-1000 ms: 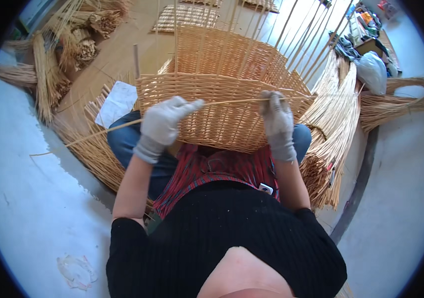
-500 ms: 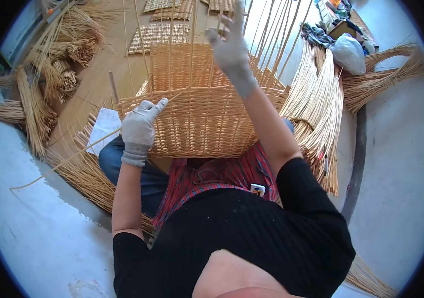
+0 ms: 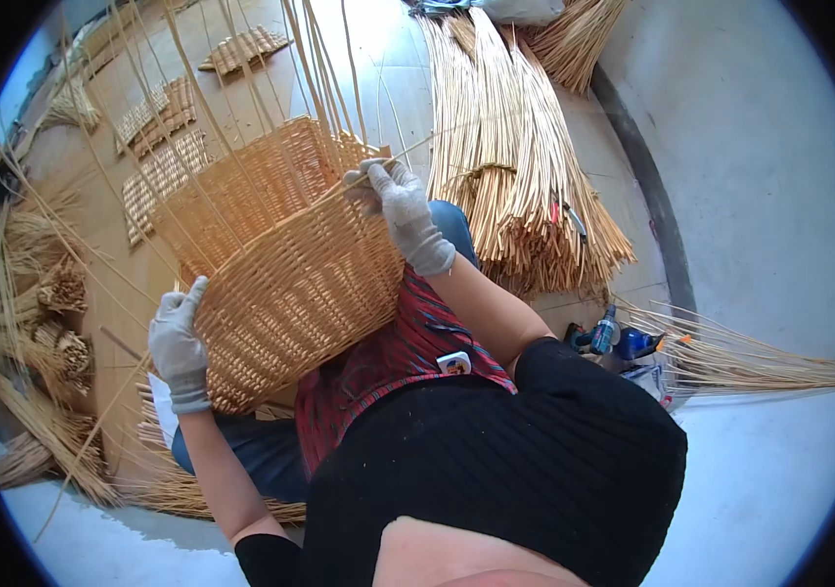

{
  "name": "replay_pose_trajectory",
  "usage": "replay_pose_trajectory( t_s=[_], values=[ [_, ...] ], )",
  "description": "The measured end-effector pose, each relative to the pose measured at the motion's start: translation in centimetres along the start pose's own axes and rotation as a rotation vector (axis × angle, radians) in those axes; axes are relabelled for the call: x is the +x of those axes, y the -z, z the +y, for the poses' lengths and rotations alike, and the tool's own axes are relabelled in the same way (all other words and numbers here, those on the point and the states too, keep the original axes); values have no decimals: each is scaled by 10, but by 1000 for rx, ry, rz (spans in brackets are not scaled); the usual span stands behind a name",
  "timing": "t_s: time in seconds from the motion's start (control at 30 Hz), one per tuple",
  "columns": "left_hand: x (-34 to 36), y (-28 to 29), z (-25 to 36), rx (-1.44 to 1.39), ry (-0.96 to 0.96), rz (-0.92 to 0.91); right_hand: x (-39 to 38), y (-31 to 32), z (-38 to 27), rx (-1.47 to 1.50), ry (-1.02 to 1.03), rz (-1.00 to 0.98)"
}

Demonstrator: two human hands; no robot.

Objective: The recorder is weaving a large basket using wicker or bamboo strips while sitting on a workshop floor.

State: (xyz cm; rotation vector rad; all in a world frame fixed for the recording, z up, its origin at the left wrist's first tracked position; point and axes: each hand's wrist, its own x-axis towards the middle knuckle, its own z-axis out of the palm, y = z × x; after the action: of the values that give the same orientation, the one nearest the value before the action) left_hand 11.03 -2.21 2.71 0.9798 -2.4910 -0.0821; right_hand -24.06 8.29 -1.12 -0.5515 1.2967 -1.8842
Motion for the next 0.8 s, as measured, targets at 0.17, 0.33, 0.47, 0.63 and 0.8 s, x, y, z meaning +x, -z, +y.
replay_pose_trajectory(
  t_s=[0.17,0.33,0.47,0.63,0.8],
  values=[
    [0,-1,0,18,16,-32,-4,2,0,2,-44,12],
    [8,-15,14,-30,-87,76,-14,13,-18,-88,66,92],
    [14,-30,24,-16,-56,94,-13,21,-34,-51,136,81],
    [21,-25,39,67,29,81,2,30,-28,126,107,-22],
    [41,-44,92,200,-117,112,15,-4,-38,-125,265,-24]
  ],
)
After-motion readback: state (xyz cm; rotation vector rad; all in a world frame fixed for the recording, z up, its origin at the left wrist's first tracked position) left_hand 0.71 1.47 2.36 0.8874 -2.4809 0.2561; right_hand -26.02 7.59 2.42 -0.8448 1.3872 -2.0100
